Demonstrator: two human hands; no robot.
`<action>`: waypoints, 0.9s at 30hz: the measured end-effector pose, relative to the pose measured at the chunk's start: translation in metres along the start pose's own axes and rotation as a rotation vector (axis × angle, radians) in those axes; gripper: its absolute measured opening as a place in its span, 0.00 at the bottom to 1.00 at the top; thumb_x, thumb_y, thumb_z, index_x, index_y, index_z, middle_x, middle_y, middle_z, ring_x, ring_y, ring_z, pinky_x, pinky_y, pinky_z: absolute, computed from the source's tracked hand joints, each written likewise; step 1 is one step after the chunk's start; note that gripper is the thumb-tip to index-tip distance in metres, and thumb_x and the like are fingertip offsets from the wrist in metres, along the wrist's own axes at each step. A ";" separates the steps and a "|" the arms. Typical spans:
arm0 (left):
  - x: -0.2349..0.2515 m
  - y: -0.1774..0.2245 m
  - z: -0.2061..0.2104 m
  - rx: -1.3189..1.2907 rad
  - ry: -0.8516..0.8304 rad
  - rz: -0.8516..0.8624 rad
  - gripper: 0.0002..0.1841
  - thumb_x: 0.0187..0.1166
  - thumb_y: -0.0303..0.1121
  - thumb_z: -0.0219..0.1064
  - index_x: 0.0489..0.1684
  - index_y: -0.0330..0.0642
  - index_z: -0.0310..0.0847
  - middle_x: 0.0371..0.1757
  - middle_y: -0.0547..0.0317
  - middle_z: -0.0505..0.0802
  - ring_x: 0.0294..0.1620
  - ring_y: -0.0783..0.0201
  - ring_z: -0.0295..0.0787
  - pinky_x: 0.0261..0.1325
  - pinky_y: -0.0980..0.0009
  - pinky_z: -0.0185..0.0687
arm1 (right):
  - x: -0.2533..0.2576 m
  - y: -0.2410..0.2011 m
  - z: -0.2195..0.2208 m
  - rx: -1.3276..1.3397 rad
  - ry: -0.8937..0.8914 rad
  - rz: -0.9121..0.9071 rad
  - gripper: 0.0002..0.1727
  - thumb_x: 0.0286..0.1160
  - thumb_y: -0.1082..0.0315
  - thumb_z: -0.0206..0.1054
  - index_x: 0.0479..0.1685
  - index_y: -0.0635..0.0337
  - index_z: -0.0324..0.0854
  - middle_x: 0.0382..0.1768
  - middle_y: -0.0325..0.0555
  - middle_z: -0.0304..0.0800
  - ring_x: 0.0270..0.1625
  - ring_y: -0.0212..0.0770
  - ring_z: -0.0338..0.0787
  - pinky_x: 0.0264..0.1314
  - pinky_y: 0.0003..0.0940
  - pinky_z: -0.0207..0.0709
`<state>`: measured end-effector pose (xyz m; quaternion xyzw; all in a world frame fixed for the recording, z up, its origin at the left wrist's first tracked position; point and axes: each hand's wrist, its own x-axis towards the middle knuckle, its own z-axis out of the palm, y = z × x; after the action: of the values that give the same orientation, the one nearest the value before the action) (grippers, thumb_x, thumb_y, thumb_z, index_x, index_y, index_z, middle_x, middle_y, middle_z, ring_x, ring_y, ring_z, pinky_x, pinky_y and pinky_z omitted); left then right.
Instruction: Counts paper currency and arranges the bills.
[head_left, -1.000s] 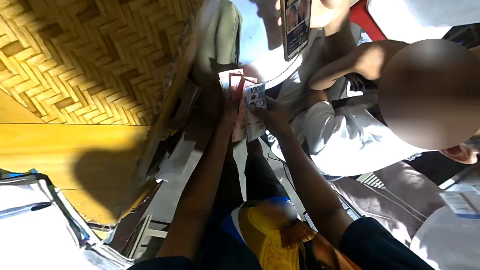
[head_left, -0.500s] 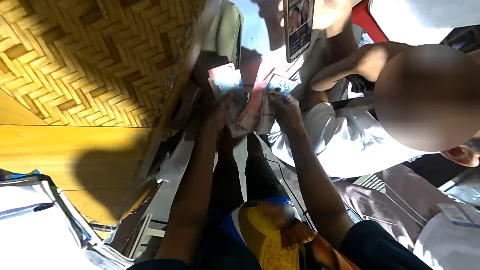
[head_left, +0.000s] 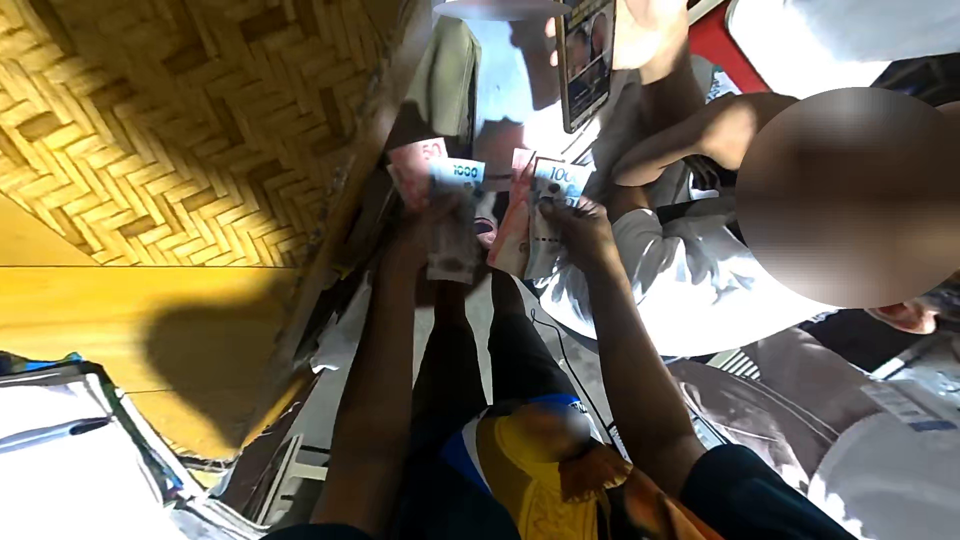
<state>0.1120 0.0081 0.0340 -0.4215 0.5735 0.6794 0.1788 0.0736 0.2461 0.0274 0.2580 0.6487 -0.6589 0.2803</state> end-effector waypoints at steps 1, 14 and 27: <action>-0.006 0.006 -0.004 -0.030 -0.020 -0.009 0.23 0.77 0.28 0.73 0.70 0.39 0.74 0.53 0.62 0.90 0.52 0.74 0.88 0.58 0.72 0.87 | 0.003 -0.001 -0.002 -0.050 0.015 -0.018 0.05 0.71 0.77 0.74 0.43 0.65 0.86 0.29 0.38 0.92 0.31 0.28 0.90 0.39 0.29 0.88; -0.018 0.007 0.027 -0.035 -0.161 0.053 0.20 0.80 0.26 0.69 0.69 0.34 0.73 0.56 0.60 0.89 0.56 0.77 0.85 0.64 0.76 0.81 | -0.012 -0.025 0.035 -0.256 -0.350 -0.170 0.10 0.87 0.72 0.57 0.50 0.68 0.84 0.34 0.33 0.86 0.34 0.18 0.84 0.44 0.20 0.82; -0.006 -0.005 0.039 0.047 0.198 0.185 0.52 0.58 0.30 0.87 0.86 0.29 0.56 0.73 0.43 0.82 0.70 0.64 0.82 0.74 0.69 0.79 | -0.028 -0.043 -0.004 -0.129 -0.409 0.074 0.14 0.87 0.73 0.53 0.36 0.53 0.82 0.26 0.25 0.89 0.28 0.19 0.87 0.36 0.19 0.84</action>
<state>0.1052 0.0472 0.0351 -0.4277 0.6403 0.6345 0.0678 0.0629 0.2514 0.0771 0.1241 0.6093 -0.6437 0.4460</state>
